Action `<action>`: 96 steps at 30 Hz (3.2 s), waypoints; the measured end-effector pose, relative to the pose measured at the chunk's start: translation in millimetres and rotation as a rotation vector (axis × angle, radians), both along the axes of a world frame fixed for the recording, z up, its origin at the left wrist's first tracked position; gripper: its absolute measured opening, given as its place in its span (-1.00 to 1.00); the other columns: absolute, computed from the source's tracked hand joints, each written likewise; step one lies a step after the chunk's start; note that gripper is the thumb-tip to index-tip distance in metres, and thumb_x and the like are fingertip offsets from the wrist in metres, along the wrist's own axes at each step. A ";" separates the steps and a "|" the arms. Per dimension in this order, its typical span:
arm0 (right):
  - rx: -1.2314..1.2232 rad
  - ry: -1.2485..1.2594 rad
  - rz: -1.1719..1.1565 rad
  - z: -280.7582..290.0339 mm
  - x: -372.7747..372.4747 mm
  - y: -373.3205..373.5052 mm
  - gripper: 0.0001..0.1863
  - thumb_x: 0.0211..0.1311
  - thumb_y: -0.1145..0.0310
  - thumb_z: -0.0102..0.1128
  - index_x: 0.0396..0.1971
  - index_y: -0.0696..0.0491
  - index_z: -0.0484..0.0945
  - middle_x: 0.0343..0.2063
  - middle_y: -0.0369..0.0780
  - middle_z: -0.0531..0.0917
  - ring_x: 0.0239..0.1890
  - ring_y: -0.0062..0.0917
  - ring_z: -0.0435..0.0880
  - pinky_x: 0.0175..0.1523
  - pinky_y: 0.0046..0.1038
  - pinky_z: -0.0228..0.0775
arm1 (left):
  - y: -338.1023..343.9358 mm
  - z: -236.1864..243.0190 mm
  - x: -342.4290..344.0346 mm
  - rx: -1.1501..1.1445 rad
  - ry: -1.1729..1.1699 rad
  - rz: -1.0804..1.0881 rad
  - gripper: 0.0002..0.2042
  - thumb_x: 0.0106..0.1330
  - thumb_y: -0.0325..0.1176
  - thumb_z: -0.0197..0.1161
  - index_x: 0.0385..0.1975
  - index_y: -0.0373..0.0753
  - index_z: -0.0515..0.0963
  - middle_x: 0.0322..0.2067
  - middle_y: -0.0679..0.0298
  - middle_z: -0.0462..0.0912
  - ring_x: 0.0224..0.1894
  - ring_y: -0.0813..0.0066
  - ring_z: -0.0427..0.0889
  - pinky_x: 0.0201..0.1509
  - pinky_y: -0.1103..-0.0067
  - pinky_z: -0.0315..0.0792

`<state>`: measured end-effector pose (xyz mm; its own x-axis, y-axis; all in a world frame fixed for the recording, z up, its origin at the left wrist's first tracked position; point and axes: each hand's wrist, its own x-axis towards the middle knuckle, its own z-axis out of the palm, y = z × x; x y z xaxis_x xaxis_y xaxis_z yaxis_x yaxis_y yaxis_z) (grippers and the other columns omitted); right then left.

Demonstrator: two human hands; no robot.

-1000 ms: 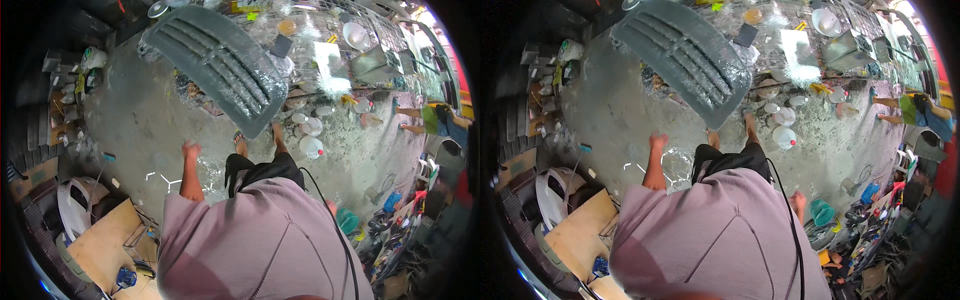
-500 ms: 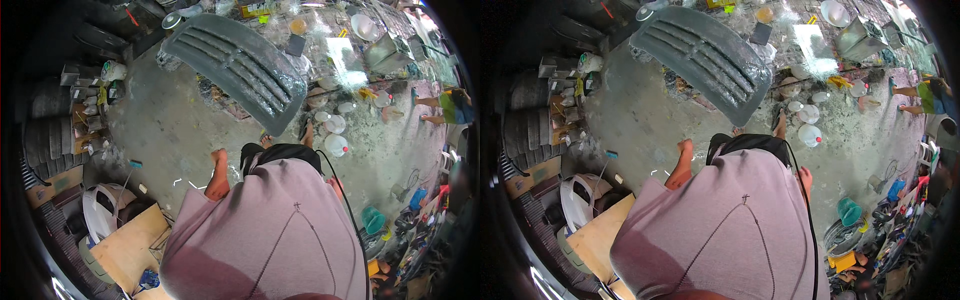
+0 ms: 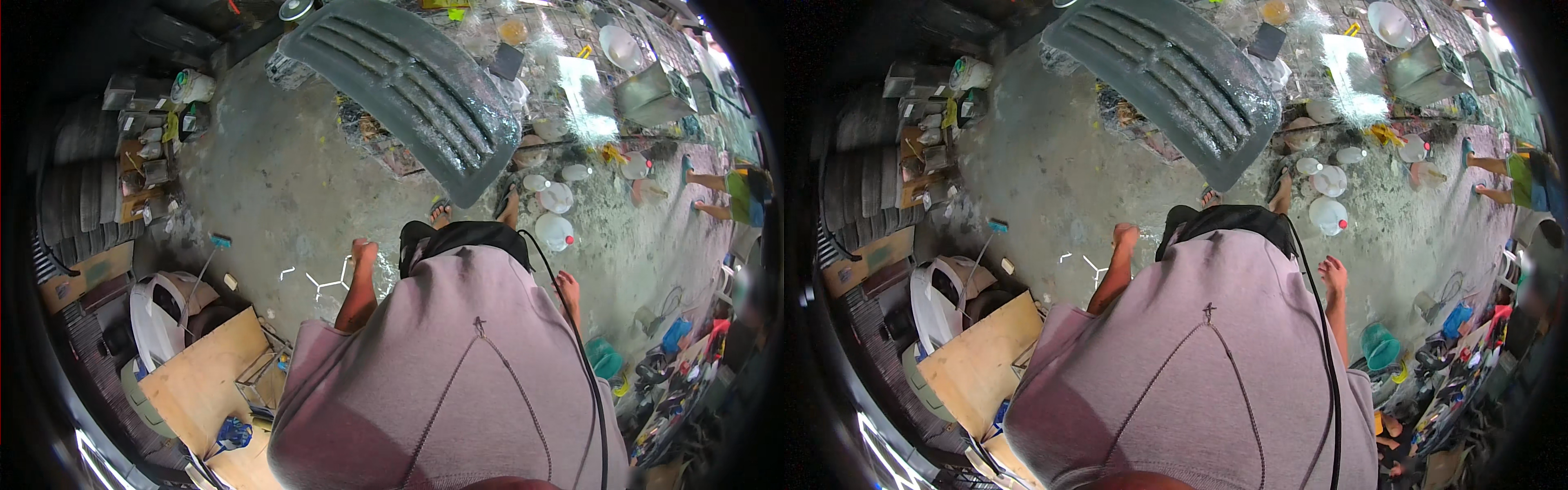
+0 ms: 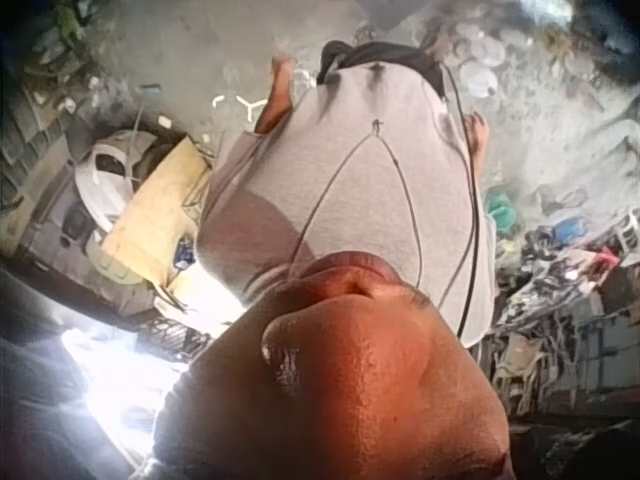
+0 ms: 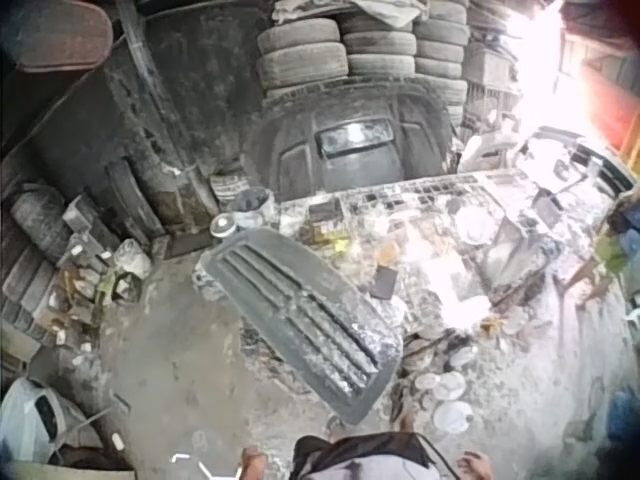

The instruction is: Repairing a car component by applying fiberglass sheets and resin.

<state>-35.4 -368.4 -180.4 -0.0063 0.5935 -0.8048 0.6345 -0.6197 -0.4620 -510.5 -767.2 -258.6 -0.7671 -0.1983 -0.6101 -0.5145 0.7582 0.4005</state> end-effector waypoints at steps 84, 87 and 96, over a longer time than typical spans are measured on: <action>0.079 0.096 -0.255 -28.7 32.1 -112.0 -0.55 0.22 0.45 0.29 0.09 0.30 0.48 -0.32 -0.15 0.72 -0.34 -0.58 0.69 -0.26 -0.59 0.52 | 92.8 33.7 -44.1 0.023 -0.202 -0.344 -0.60 0.14 -0.10 0.26 -0.12 -0.24 0.66 -0.08 0.06 0.70 0.13 0.01 0.54 0.49 0.07 -0.28; 0.076 0.171 -0.318 -28.3 30.5 -115.7 -0.58 0.28 0.43 0.22 0.08 0.33 0.46 -0.30 -0.13 0.71 -0.32 -0.53 0.71 -0.21 -0.54 0.56 | 96.0 44.8 -44.6 -0.002 -0.214 -0.359 -0.60 0.13 -0.11 0.27 -0.14 -0.26 0.66 -0.11 0.04 0.70 0.10 0.00 0.57 0.48 0.11 -0.21; 0.128 0.066 -0.132 -34.7 32.8 -125.1 -0.63 0.26 0.44 0.27 0.00 0.33 0.51 -0.28 -0.16 0.71 -0.26 -0.55 0.69 -0.13 -0.55 0.55 | 106.1 48.3 -57.4 0.102 -0.131 -0.425 -0.64 0.10 -0.19 0.23 -0.24 -0.37 0.65 -0.21 -0.05 0.70 -0.10 -0.03 0.63 0.11 0.18 0.36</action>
